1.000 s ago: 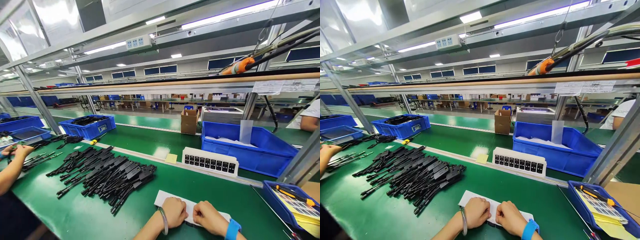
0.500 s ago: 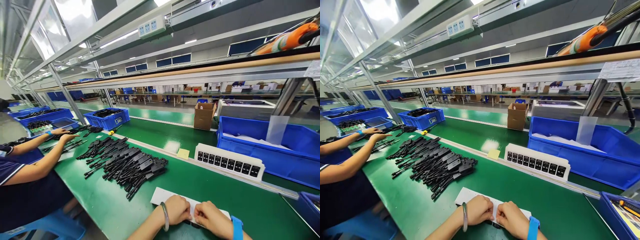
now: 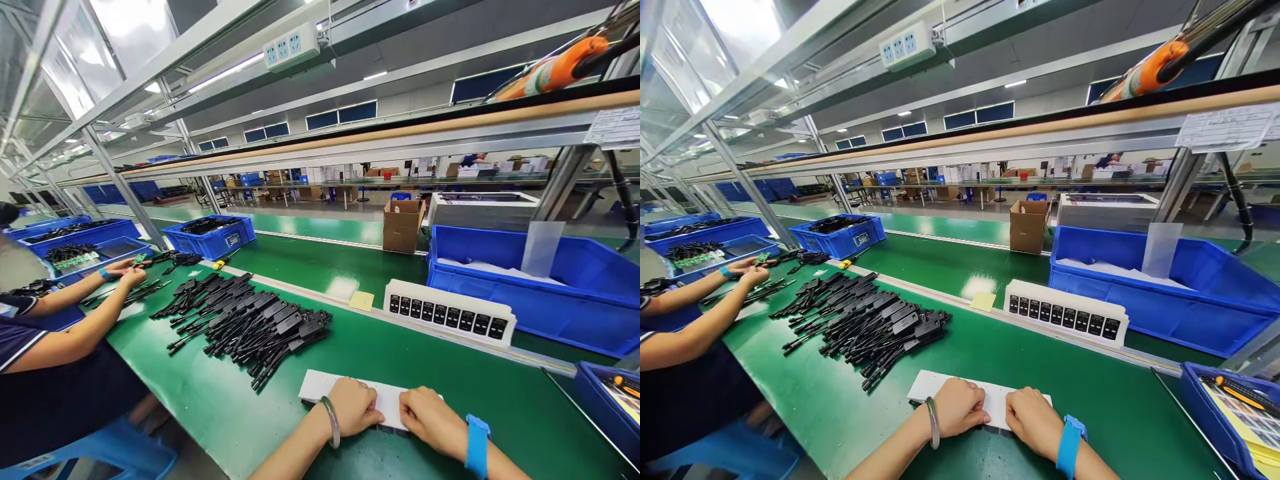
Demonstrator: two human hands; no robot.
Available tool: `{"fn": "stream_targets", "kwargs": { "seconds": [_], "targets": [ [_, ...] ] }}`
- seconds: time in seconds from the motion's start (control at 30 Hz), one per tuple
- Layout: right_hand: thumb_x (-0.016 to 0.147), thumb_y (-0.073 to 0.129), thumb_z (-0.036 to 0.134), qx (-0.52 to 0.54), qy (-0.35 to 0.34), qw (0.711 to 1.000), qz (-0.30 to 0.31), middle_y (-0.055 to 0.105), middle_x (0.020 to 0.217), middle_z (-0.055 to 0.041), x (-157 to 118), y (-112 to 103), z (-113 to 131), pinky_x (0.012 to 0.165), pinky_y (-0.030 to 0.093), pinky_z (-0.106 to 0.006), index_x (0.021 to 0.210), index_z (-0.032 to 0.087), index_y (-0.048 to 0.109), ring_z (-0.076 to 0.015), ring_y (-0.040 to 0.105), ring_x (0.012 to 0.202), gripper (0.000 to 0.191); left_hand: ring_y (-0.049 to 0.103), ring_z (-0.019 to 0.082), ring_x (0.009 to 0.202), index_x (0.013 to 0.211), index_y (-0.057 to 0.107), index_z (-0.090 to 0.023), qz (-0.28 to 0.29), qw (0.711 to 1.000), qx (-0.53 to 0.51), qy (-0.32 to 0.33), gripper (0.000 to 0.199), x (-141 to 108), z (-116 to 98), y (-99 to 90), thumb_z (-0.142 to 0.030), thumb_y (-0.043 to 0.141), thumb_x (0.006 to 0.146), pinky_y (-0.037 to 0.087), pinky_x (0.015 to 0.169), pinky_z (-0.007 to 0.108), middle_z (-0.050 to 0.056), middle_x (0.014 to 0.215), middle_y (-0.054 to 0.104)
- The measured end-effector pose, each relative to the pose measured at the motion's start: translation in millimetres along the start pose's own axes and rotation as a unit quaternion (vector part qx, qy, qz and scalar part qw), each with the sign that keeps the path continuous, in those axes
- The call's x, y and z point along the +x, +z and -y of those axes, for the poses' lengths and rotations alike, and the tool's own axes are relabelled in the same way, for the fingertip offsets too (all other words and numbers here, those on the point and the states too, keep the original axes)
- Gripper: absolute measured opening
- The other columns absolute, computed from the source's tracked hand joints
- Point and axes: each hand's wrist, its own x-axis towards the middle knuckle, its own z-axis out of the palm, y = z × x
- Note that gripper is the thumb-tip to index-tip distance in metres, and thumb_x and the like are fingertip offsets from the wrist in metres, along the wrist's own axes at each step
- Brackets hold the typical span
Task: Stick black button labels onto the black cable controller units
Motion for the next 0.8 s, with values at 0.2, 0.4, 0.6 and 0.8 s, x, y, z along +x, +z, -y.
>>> {"fn": "stream_targets", "kwargs": {
  "seconds": [0.2,0.4,0.6,0.8],
  "targets": [
    [0.082,0.048,0.014,0.060,-0.034,0.998,-0.008,0.070,0.076,-0.0021,-1,0,-3,0.061,0.036,-0.024,0.074,0.019,0.066,-0.0170,0.061,0.073,0.020,0.064,0.021,0.089,0.095,0.062,-0.022,-0.023,1.000,-0.001,0.016,0.031,2,-12,-5.8,-0.049,0.059,0.082,0.047,0.071,0.028,0.004,0.096,0.067],
    [0.082,0.050,0.014,0.105,-0.037,0.994,-0.002,0.070,0.072,-0.0011,-1,-4,-9,0.057,0.036,-0.021,0.075,0.017,0.067,-0.0135,0.058,0.066,0.019,0.063,0.023,0.089,0.089,0.063,-0.017,-0.015,0.998,0.015,0.054,0.041,21,-24,4.5,-0.056,0.051,0.084,0.046,0.074,0.030,0.006,0.093,0.066],
    [0.071,0.057,0.007,0.081,-0.029,0.996,0.014,0.069,0.064,-0.0024,-3,-11,-23,0.053,0.033,-0.022,0.066,0.017,0.068,-0.0149,0.059,0.060,0.016,0.065,0.023,0.085,0.087,0.066,-0.016,0.011,0.997,0.029,0.068,0.031,31,-21,6.0,-0.046,0.056,0.085,0.046,0.071,0.030,0.007,0.090,0.068],
    [0.079,0.053,0.012,0.061,-0.033,0.998,-0.008,0.071,0.077,-0.0063,-5,-14,-33,0.061,0.037,-0.024,0.076,0.015,0.069,-0.0180,0.062,0.072,0.016,0.066,0.023,0.084,0.084,0.066,-0.018,0.040,0.996,0.033,0.073,0.027,37,-23,-1.6,-0.042,0.054,0.087,0.045,0.069,0.029,0.007,0.090,0.070]
  ]
}}
